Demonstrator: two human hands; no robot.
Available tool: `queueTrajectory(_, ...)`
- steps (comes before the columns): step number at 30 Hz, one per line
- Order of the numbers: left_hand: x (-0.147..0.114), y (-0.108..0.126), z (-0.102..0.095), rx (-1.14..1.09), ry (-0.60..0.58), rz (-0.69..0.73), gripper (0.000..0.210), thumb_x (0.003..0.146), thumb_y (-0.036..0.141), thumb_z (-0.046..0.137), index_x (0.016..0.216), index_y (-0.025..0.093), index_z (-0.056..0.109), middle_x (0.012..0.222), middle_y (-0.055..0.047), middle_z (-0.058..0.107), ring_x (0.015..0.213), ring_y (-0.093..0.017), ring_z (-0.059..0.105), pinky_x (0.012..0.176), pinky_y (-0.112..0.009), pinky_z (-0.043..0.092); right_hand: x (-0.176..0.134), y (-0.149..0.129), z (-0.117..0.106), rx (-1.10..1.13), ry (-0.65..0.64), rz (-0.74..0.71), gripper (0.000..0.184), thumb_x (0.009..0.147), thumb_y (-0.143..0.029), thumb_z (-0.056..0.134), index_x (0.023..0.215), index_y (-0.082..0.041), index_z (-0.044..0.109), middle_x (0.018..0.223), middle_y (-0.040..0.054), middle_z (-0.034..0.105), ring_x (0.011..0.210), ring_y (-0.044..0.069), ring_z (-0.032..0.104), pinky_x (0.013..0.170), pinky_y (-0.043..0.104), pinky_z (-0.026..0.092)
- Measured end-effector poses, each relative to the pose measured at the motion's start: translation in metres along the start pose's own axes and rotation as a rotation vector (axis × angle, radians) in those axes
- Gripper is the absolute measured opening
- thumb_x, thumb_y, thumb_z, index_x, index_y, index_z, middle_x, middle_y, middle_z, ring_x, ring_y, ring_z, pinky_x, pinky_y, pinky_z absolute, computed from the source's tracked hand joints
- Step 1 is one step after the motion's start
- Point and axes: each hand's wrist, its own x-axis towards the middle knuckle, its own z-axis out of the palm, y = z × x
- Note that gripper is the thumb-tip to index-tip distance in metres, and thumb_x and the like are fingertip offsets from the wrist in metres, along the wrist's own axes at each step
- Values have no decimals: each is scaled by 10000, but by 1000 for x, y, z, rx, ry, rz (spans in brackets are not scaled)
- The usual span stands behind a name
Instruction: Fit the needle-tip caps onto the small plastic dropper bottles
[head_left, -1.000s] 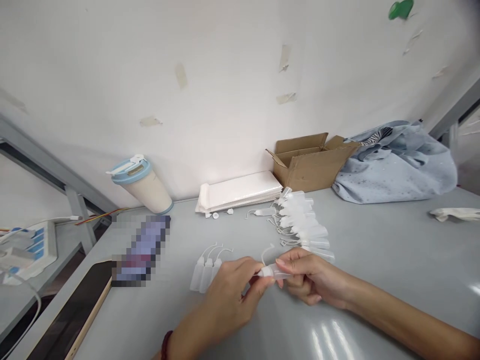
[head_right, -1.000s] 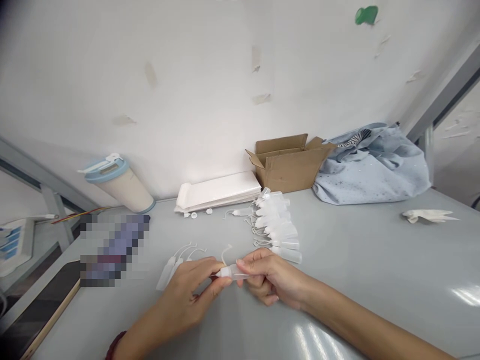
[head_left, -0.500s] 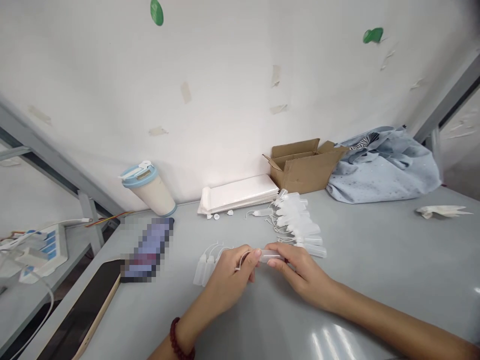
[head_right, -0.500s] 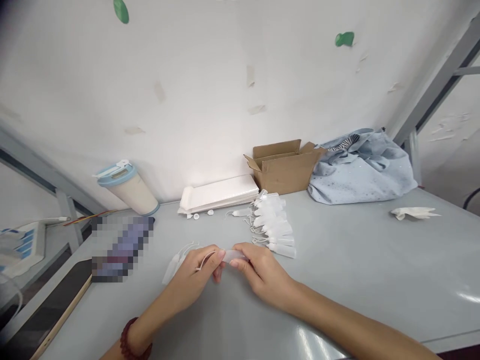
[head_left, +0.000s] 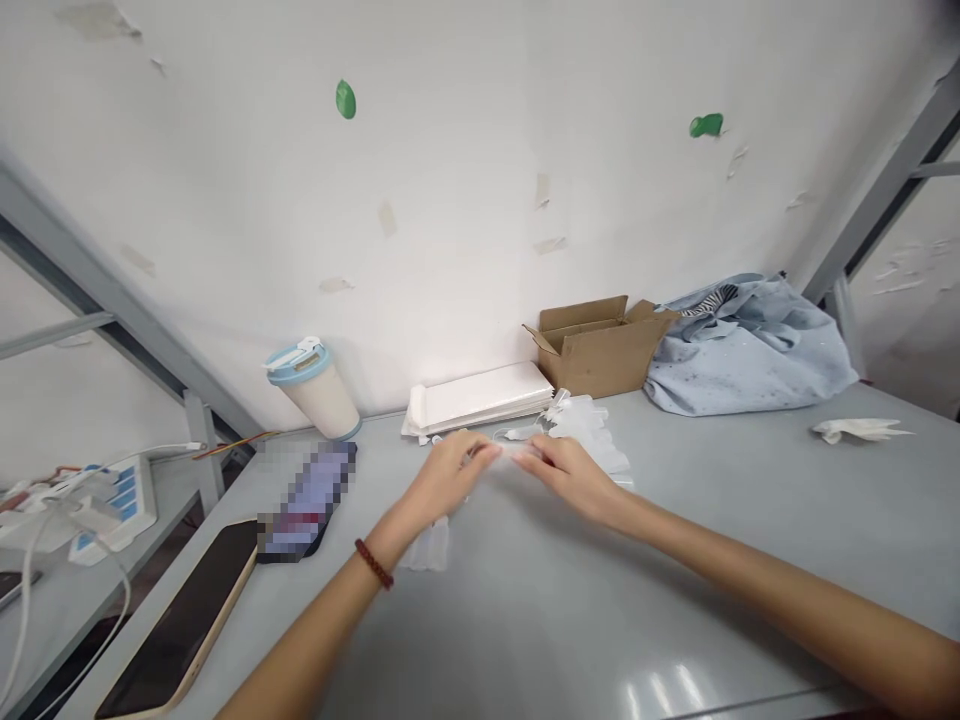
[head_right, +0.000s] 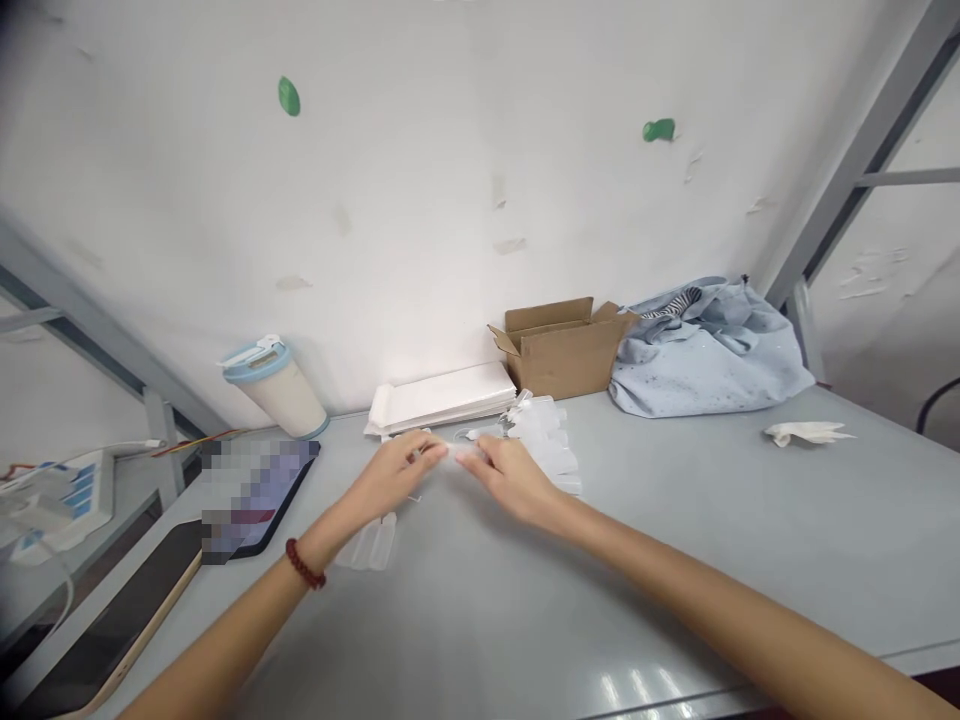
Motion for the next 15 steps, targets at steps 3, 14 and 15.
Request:
queueTrajectory(3, 14, -23, -4, 199, 73, -98, 236, 933, 209, 417, 1061, 142, 604, 963, -105, 625, 980, -246, 552, 824, -353, 443, 21, 0, -6, -260, 19, -15, 237, 941, -305, 446, 776, -157, 529, 748, 64, 578, 687, 192, 547, 611, 271, 368)
queueTrajectory(14, 28, -34, 14, 583, -3, -122, 243, 915, 285, 556, 1111, 145, 579, 1108, -78, 609, 954, -207, 614, 807, -405, 525, 26, 15, 14, -787, 38, -84, 142, 881, -164, 534, 961, -102, 633, 998, 187, 601, 967, 323, 540, 691, 352, 450)
queueTrajectory(15, 29, -33, 15, 597, -6, -122, 244, 914, 284, 556, 1114, 145, 577, 1112, -79, 607, 958, -209, 613, 808, -406, 525, 27, 15, 14, -803, 38, -94, 133, 879, -154, 536, 957, -108, 633, 994, 179, 602, 960, 313, 541, 686, 344, 449)
